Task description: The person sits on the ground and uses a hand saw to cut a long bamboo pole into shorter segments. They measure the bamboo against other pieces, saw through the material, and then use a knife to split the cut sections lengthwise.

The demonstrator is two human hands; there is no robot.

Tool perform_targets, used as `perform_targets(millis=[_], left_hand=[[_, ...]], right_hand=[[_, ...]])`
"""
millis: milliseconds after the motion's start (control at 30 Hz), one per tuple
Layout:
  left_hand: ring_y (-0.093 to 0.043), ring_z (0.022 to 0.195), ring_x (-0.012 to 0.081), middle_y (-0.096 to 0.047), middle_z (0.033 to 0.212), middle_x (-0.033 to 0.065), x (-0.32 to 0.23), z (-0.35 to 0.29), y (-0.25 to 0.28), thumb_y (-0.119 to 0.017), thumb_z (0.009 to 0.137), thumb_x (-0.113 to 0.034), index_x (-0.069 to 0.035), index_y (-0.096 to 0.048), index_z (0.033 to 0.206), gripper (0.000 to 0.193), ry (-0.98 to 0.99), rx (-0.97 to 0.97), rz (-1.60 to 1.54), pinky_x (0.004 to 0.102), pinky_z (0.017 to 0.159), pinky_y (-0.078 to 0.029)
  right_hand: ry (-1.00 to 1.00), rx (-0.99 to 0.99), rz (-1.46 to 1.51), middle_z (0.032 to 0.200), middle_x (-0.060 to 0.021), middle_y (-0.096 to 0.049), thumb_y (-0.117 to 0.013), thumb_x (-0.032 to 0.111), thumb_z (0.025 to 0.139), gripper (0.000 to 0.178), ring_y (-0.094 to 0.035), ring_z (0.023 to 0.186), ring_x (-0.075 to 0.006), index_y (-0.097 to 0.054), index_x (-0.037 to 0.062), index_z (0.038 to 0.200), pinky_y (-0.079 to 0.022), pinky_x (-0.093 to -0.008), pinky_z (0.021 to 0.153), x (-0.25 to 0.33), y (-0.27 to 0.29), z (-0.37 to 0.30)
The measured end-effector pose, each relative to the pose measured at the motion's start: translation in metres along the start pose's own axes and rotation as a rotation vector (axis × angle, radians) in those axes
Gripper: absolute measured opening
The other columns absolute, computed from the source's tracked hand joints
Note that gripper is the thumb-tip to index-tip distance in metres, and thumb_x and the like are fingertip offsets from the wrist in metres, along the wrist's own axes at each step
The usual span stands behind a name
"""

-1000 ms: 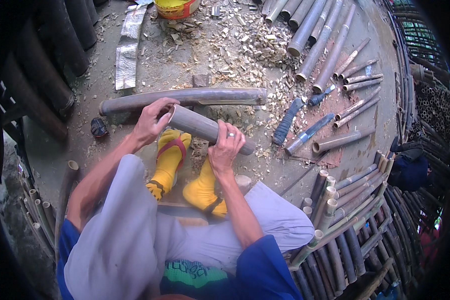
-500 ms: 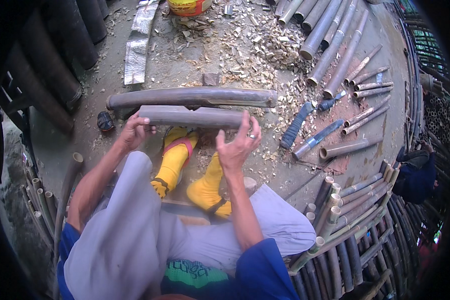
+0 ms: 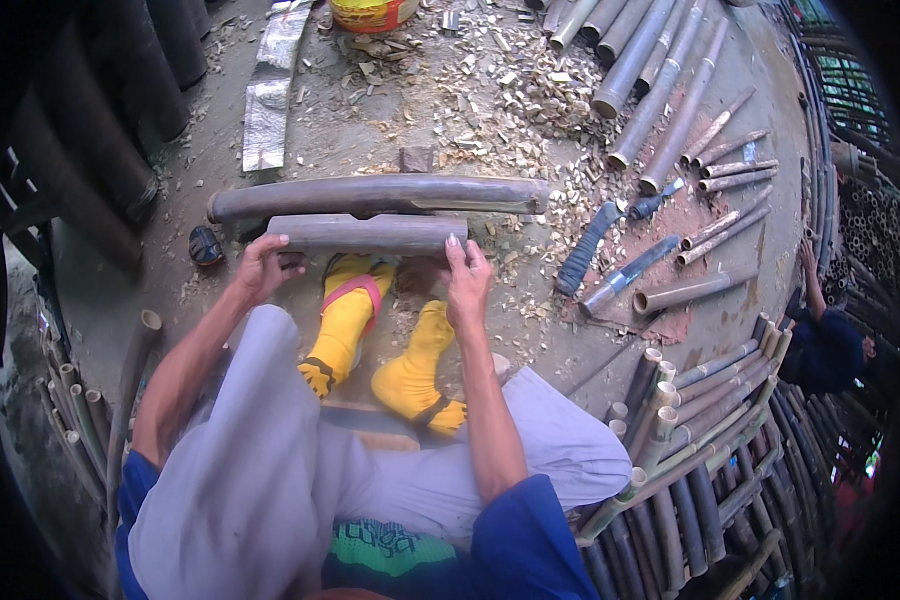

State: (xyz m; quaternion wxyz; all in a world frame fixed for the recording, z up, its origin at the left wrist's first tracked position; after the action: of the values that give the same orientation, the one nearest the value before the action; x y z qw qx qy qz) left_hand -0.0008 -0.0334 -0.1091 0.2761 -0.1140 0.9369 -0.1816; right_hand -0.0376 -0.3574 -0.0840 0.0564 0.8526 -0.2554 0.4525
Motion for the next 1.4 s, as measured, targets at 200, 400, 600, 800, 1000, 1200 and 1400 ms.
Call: perform_targets(millis=[200,400,600,800,1000,1200,1400], left_hand=[[-0.057,0.082,0.0151,-0.058,0.096,0.0051,-0.032,-0.001,0.037,-0.061,0.086,-0.03,-0.006,-0.055,0.116,0.039,-0.302,-0.228,0.383,0.0305,0.065,-0.049],[-0.056,0.101,0.0297,-0.06,0.107,0.0151,-0.112,-0.051,-0.098,-0.068,0.068,-0.011,-0.008,-0.053,0.122,0.056,-1.187,-0.293,1.476,0.0411,0.093,-0.042],[-0.053,0.111,0.0299,-0.058,0.112,0.0124,-0.082,0.042,-0.123,-0.071,0.062,-0.006,-0.009,-0.05,0.124,0.065,-0.689,-0.063,1.832,0.0422,0.095,-0.039],[-0.051,0.113,0.0251,-0.056,0.114,0.008,-0.07,0.012,-0.121,-0.069,0.065,-0.007,-0.013,-0.049,0.125,0.063,-1.029,-0.421,1.923,0.0444,0.097,-0.036],[-0.05,0.114,0.0252,-0.054,0.117,0.0079,-0.068,0.008,-0.135,-0.068,0.068,-0.009,-0.014,-0.048,0.128,0.064,-1.002,-0.407,1.82,0.0495,0.1,-0.032],[-0.049,0.112,0.0271,-0.051,0.115,0.0079,-0.079,0.01,-0.123,-0.076,0.057,-0.005,-0.013,-0.047,0.127,0.076,-0.937,-0.327,1.777,0.0456,0.095,-0.035],[-0.051,0.104,0.0244,-0.05,0.105,0.006,-0.079,0.003,-0.149,-0.075,0.051,-0.003,-0.014,-0.049,0.108,0.064,-1.15,-0.553,1.85,0.0427,0.089,-0.035]], right_hand=[[0.074,-0.027,0.063,0.1,-0.0135,-0.06,-0.061,0.028,0.089,0.035,-0.061,0.093,-0.0253,-0.059,-0.0012,0.107,-0.057,-0.0459,0.08,0.072,0.021,-0.025],[0.336,-0.26,0.134,0.118,-0.0176,-0.052,-0.058,0.03,0.088,0.048,-0.055,0.109,-0.0281,-0.048,-0.0029,0.122,-0.05,-0.0435,0.094,0.227,0.156,-0.072],[0.572,-0.283,-0.051,0.102,-0.0136,-0.055,-0.06,0.012,0.089,0.025,-0.061,0.098,-0.0272,-0.048,-0.0021,0.105,-0.055,-0.0466,0.09,0.307,0.237,-0.116],[0.537,-0.398,-0.2,0.097,-0.0048,-0.041,-0.071,0.005,0.081,0.035,-0.052,0.089,-0.015,-0.04,0.0054,0.099,-0.057,-0.0349,0.082,0.231,0.242,-0.103],[0.244,-0.254,-0.828,0.116,-0.0116,-0.049,-0.074,0.013,0.074,0.06,-0.051,0.106,-0.0257,-0.046,0.0044,0.126,-0.045,-0.0373,0.092,0.083,0.197,-0.123],[0.43,-0.295,-1.029,0.12,-0.0254,-0.05,-0.072,0.004,0.067,0.075,-0.053,0.107,-0.0383,-0.037,0.0015,0.133,-0.044,-0.0448,0.094,0.006,0.189,-0.109],[0.327,-0.336,-1.011,0.121,-0.0271,-0.048,-0.07,0.01,0.068,0.075,-0.048,0.113,-0.0439,-0.035,-0.0015,0.134,-0.038,-0.0472,0.098,0.007,0.171,-0.108]])
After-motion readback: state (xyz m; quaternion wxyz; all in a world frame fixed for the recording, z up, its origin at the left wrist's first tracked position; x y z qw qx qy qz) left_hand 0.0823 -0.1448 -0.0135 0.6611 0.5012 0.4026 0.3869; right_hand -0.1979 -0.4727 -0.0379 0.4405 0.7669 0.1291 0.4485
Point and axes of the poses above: each hand's wrist, its own z-axis towards the middle knuckle, its own y-axis out of the back of the hand, x = y × z, the point moved 10 cm from there along z, towards the middle knuckle
